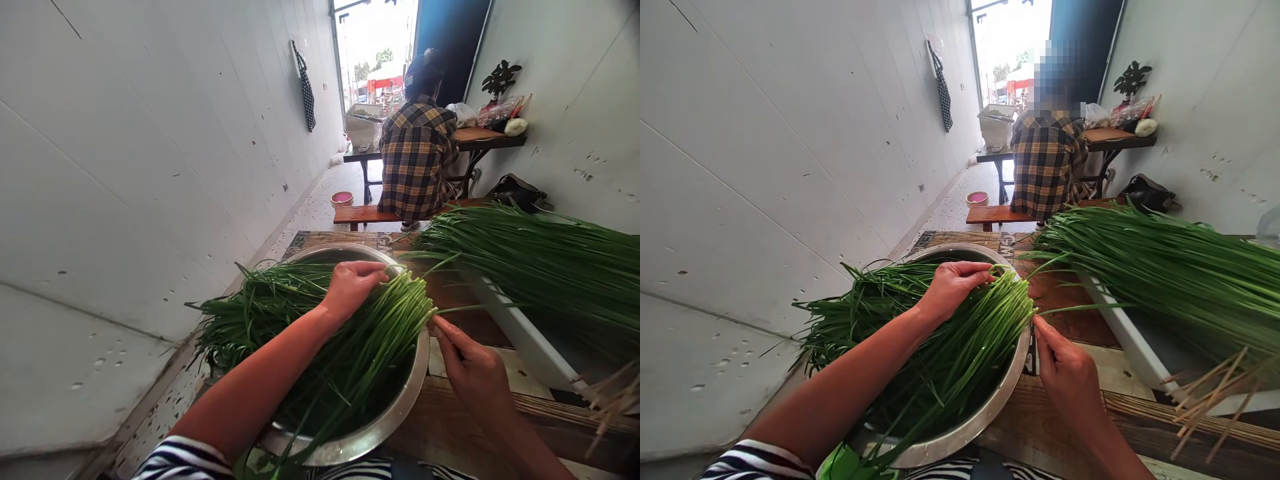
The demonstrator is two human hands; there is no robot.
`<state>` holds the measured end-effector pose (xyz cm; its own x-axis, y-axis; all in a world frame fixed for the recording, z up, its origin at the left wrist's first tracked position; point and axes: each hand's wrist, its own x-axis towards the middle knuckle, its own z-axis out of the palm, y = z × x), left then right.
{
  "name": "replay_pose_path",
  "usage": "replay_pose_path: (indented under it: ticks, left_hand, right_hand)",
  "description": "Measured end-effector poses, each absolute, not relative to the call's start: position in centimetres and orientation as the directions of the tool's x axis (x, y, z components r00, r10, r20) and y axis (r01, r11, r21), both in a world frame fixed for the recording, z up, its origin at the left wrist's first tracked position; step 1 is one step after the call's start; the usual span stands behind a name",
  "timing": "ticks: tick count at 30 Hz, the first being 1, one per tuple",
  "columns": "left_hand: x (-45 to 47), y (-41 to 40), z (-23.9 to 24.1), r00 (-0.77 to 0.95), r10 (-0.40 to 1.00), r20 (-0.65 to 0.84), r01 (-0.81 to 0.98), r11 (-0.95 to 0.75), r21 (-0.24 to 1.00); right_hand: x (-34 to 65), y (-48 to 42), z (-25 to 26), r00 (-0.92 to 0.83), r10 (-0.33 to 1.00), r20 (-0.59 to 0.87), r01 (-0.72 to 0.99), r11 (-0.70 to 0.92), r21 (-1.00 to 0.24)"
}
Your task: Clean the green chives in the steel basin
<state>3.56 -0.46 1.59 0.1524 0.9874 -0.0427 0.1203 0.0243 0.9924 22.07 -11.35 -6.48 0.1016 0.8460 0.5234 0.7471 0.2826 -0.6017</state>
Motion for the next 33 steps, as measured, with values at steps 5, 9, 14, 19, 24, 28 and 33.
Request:
replay_pose_path:
  ticks: [5,9,14,19,24,28,33]
  left_hand:
    - [3.6,-0.5,1.6,0.162,0.986,-0.030,0.098,0.014,0.995]
    - [3.6,-0.6,1.3,0.184,0.982,-0.038,0.182,0.004,0.983]
    - [3.5,-0.8,1.6,0.350,0.937,0.009,0.399,-0.158,0.903]
    - [2.5,-0.2,3.6,0.433,0.897,0.091,0.611,-0.367,0.701]
    - [0.4,1.9,3.6,0.484,0.868,0.110,0.783,-0.486,0.388]
    - [-1.1,3.1,2.2,0.714,0.700,-0.026,0.665,-0.667,0.336]
    - [-1.9,4.3,0.8,0.766,0.631,-0.125,0.605,-0.641,0.473]
  right_hand:
    - [21.9,-11.4,-6.5,0.095,0.839,0.535,0.766,0.282,-0.578]
    - [21.8,-11.4,-6.6,0.104,0.840,0.533,0.769,0.272,-0.578]
    - [21.9,-11.3,-6.9,0.117,0.850,0.514,0.756,0.259,-0.601]
    - [22.1,-11.3,-7.2,0.110,0.861,0.497,0.727,0.271,-0.630]
    - [22.6,-11.3,-7.6,0.102,0.856,0.506,0.719,0.288,-0.632]
    - [22.9,-11.2,-8.0,0.110,0.846,0.522,0.735,0.284,-0.616]
    - [23.1,-11.1,-8.1,0.085,0.840,0.536,0.755,0.297,-0.585]
